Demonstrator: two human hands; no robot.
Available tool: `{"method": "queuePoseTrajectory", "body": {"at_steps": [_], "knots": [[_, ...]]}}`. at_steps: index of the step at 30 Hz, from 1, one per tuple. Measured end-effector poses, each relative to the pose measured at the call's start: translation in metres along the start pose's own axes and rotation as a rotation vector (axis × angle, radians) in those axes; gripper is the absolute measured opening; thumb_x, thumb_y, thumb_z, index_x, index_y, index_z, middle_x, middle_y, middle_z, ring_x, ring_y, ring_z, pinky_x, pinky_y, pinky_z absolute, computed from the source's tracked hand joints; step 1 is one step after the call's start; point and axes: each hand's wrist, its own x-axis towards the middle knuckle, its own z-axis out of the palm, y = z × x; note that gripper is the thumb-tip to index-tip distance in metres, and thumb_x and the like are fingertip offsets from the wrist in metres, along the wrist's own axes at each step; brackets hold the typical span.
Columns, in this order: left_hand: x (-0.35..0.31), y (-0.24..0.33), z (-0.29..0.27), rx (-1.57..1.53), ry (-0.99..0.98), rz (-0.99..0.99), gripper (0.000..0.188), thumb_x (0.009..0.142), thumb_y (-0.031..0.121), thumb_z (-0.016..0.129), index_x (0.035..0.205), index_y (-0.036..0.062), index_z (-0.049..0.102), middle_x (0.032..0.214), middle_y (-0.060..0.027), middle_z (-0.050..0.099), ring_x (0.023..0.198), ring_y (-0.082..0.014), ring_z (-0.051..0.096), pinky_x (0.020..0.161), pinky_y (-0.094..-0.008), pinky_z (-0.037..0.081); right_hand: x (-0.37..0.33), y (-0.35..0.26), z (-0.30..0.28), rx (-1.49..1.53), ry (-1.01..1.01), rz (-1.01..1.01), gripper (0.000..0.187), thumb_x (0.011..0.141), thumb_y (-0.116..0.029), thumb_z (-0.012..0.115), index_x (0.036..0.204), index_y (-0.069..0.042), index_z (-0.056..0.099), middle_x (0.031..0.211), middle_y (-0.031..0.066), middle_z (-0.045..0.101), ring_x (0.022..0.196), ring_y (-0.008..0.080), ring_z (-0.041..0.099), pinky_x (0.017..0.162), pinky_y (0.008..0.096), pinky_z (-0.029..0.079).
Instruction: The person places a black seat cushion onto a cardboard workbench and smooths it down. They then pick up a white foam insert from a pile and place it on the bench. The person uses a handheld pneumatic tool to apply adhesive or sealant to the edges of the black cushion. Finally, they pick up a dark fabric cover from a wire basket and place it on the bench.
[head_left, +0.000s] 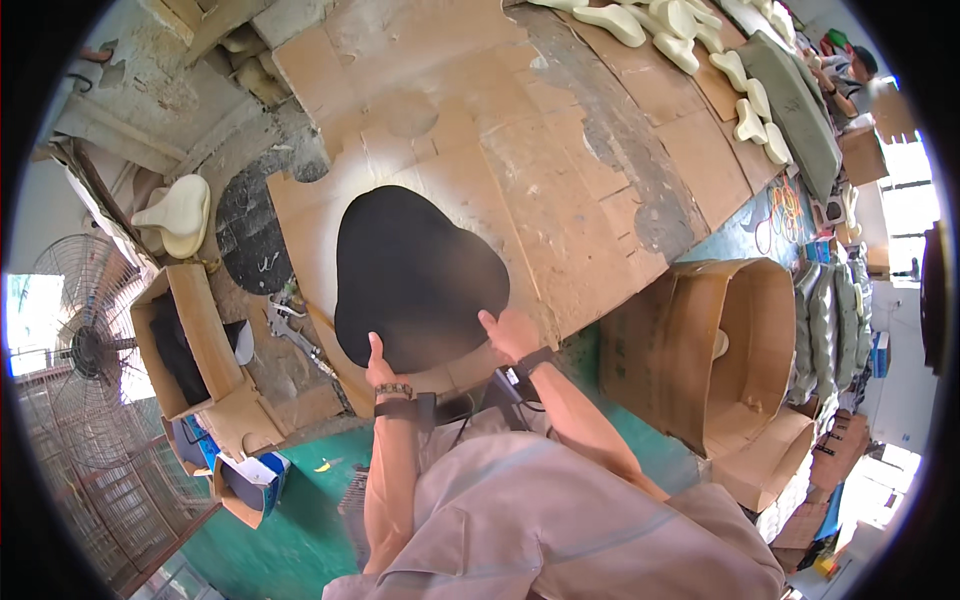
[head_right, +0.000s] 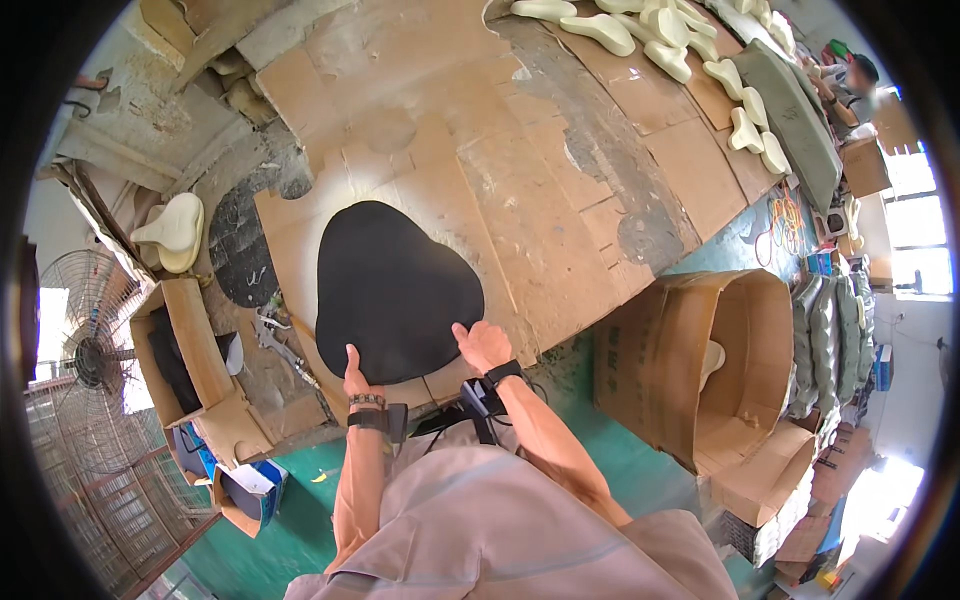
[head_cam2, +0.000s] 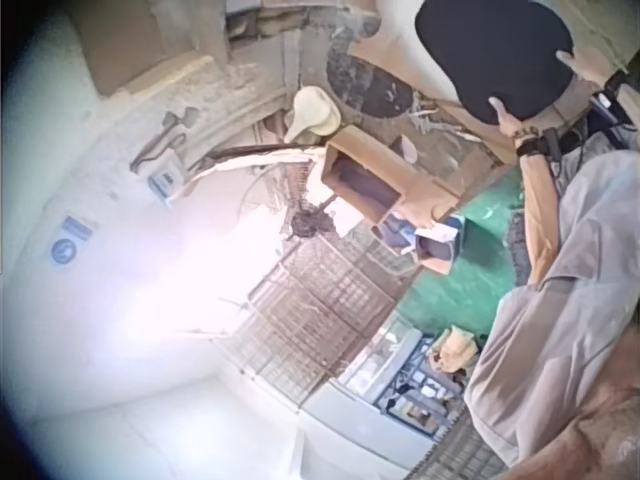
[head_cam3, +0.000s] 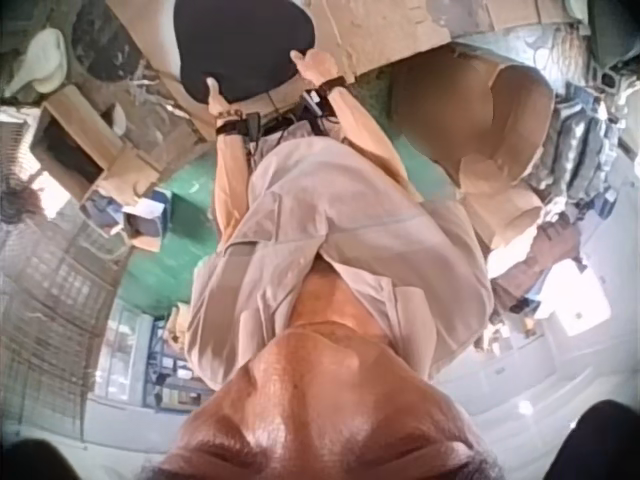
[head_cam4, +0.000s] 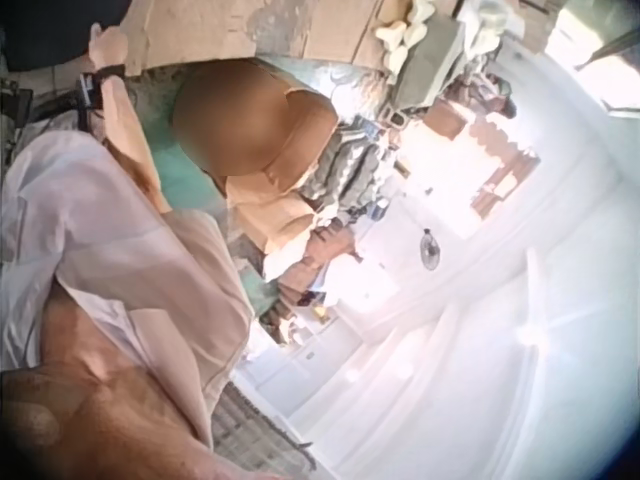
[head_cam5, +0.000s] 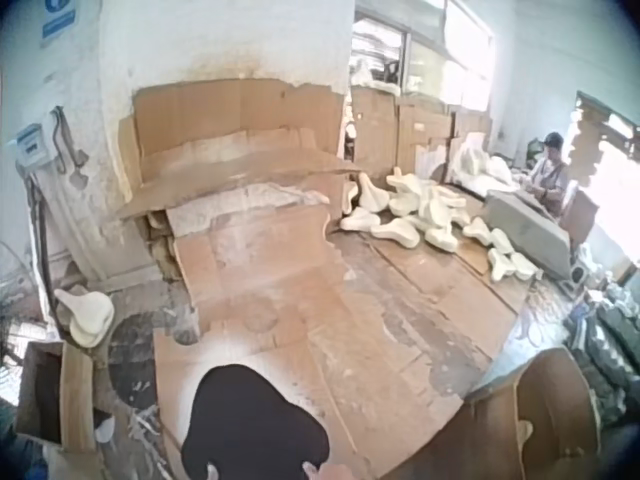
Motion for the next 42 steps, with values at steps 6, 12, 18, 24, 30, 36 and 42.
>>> {"method": "queuePoseTrajectory", "body": {"at_steps": [6,12,18,24,30,36,42], "knots": [[0.008,-0.001,-0.001,0.084,0.018,0.004,0.069,0.083,0.042,0.085,0.121,-0.0102,0.060,0.115,-0.0171,0.069,0.095,-0.0334,0.069,0.084,-0.0505,0.060,-0.004,-0.006,0.000,0.160,-0.008,0.094,0.054,0.100,-0.044,0.055,0.086,0.007,0.066,0.080,0.0260,0.071,0.074,0.0373,0.073,0.062,0.0466,0.058],[0.021,-0.003,-0.011,0.093,0.007,-0.017,0.077,0.080,0.047,0.086,0.124,-0.0102,0.059,0.116,-0.0170,0.068,0.094,-0.0324,0.070,0.084,-0.0485,0.061,-0.017,0.010,-0.001,0.449,-0.126,0.147,0.052,0.100,-0.042,0.059,0.093,0.009,0.065,0.075,0.0183,0.071,0.062,0.0280,0.072,0.053,0.0386,0.057],[0.020,-0.002,-0.002,0.104,0.093,0.012,0.082,0.078,0.049,0.087,0.125,-0.0103,0.058,0.116,-0.0163,0.068,0.094,-0.0316,0.070,0.082,-0.0471,0.061,-0.030,0.007,0.007,0.687,-0.407,0.296,0.068,0.096,-0.056,0.064,0.106,0.012,0.065,0.085,0.0155,0.072,0.070,0.0281,0.071,0.059,0.0379,0.056],[-0.003,0.015,0.033,0.090,0.127,-0.011,0.082,0.076,0.051,0.088,0.127,-0.0052,0.058,0.118,-0.0155,0.067,0.094,-0.0318,0.070,0.076,-0.0499,0.062,-0.035,-0.032,-0.004,1.059,-0.479,0.239,0.075,0.098,-0.060,0.059,0.117,0.012,0.062,0.106,0.0156,0.066,0.087,0.0259,0.064,0.072,0.0378,0.052],[0.007,0.006,0.021,0.126,0.171,0.090,0.069,0.079,0.044,0.088,0.117,-0.0079,0.062,0.110,-0.0156,0.069,0.089,-0.0299,0.071,0.072,-0.0468,0.063,-0.024,-0.027,0.032,1.650,-0.345,0.307,0.048,0.092,-0.029,0.076,0.126,0.000,0.061,0.118,0.0149,0.069,0.107,0.0332,0.068,0.086,0.0534,0.059],[0.028,-0.005,-0.001,0.277,0.266,0.162,0.068,0.077,0.047,0.088,0.099,-0.0128,0.065,0.097,-0.0174,0.069,0.076,-0.0267,0.068,0.064,-0.0420,0.062,-0.006,-0.017,0.054,1.645,-0.180,0.274,0.047,0.088,-0.022,0.079,0.121,0.006,0.060,0.112,0.0175,0.066,0.096,0.0322,0.067,0.079,0.0509,0.058],[0.026,-0.018,-0.016,0.249,0.235,0.216,0.077,0.079,0.040,0.088,0.131,-0.0067,0.056,0.121,-0.0159,0.065,0.101,-0.0291,0.067,0.087,-0.0440,0.061,-0.016,-0.019,0.031,1.377,-0.106,0.230,0.051,0.083,-0.017,0.083,0.125,0.004,0.062,0.117,0.0155,0.070,0.099,0.0275,0.071,0.074,0.0429,0.061]]}}
